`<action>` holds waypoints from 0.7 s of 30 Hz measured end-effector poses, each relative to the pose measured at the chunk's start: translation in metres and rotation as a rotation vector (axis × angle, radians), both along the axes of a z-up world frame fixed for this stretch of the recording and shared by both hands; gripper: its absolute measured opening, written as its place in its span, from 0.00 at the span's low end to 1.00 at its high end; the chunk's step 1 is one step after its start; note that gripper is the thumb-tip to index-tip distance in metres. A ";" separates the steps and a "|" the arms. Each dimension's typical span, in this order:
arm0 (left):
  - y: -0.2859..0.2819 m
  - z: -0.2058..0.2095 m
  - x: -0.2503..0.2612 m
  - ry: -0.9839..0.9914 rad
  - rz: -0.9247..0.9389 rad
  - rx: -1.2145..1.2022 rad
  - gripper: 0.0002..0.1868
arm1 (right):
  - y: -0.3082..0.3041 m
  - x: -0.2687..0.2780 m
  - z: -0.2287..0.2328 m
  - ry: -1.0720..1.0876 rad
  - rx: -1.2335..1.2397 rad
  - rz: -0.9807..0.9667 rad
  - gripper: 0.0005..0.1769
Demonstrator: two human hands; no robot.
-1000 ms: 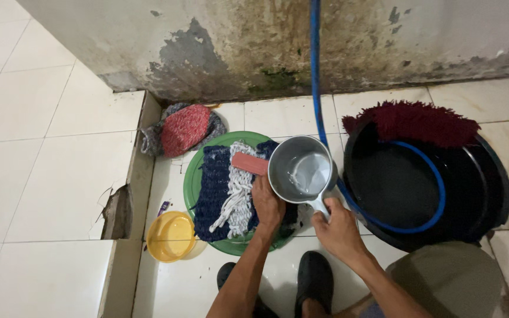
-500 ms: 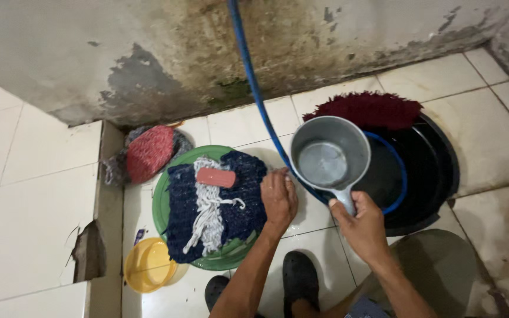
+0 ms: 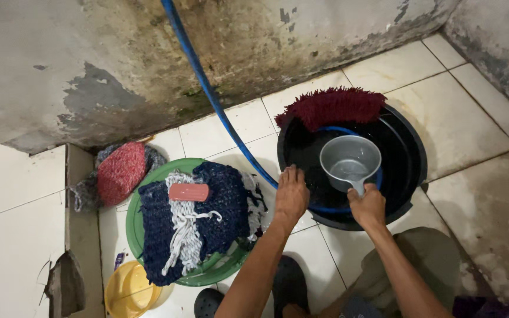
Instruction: The person sits on the floor and scrubs a blue and white knitted garment with a pink bar of soap on a green plastic lid. They repeatedly scoop water from a black bucket using a metal cup and pour it over the garment to rinse it.
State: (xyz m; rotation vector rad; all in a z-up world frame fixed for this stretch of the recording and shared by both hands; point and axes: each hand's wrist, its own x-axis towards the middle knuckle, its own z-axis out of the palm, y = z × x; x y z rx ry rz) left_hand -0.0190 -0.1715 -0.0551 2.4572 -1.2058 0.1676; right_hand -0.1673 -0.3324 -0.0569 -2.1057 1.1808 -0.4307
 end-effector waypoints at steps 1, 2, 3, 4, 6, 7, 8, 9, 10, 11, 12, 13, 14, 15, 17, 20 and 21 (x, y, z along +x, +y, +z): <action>-0.001 -0.005 0.001 -0.005 0.008 0.033 0.29 | -0.004 -0.001 -0.005 0.026 0.010 -0.003 0.24; -0.002 -0.010 0.001 -0.009 0.017 0.066 0.31 | -0.006 -0.003 -0.009 0.054 0.020 -0.006 0.24; -0.003 -0.016 0.001 -0.014 0.025 0.100 0.32 | -0.008 -0.004 -0.013 0.081 0.030 -0.009 0.23; -0.005 -0.022 0.002 -0.022 0.029 0.092 0.31 | -0.010 -0.004 -0.015 0.121 0.031 -0.014 0.25; -0.007 -0.032 0.005 -0.037 0.034 0.077 0.31 | -0.014 -0.001 -0.016 0.203 0.036 -0.027 0.28; -0.008 -0.036 0.004 -0.036 0.035 0.098 0.30 | -0.014 -0.001 -0.015 0.254 0.053 -0.031 0.27; -0.008 -0.037 0.004 -0.039 0.041 0.117 0.29 | -0.014 -0.001 -0.015 0.303 0.070 -0.031 0.27; -0.008 -0.037 0.004 -0.041 0.046 0.137 0.29 | -0.014 -0.001 -0.015 0.352 0.086 -0.032 0.27; -0.008 -0.036 0.005 -0.013 0.034 0.109 0.31 | -0.015 0.000 -0.015 0.358 0.085 -0.023 0.26; -0.008 -0.033 0.006 0.015 0.022 0.081 0.33 | -0.016 -0.001 -0.017 0.363 0.084 -0.014 0.25; -0.007 -0.030 0.006 0.043 0.013 0.052 0.36 | -0.017 -0.001 -0.020 0.368 0.083 -0.003 0.25; -0.005 -0.025 0.006 0.032 -0.013 0.065 0.32 | -0.018 -0.001 -0.024 0.412 0.033 0.016 0.24; -0.001 -0.020 0.006 0.022 -0.035 0.077 0.29 | -0.018 0.000 -0.029 0.456 -0.018 0.039 0.24; 0.003 -0.014 0.007 0.011 -0.056 0.089 0.25 | -0.018 0.001 -0.033 0.499 -0.069 0.062 0.23; 0.015 -0.003 0.005 -0.029 -0.098 -0.040 0.25 | -0.014 -0.003 -0.041 0.522 -0.203 0.122 0.23; 0.035 0.016 0.006 -0.100 -0.112 -0.232 0.21 | -0.003 0.004 -0.035 0.468 -0.385 0.191 0.23; 0.043 0.022 0.006 -0.124 -0.108 -0.295 0.19 | 0.005 0.006 -0.028 0.436 -0.441 0.210 0.23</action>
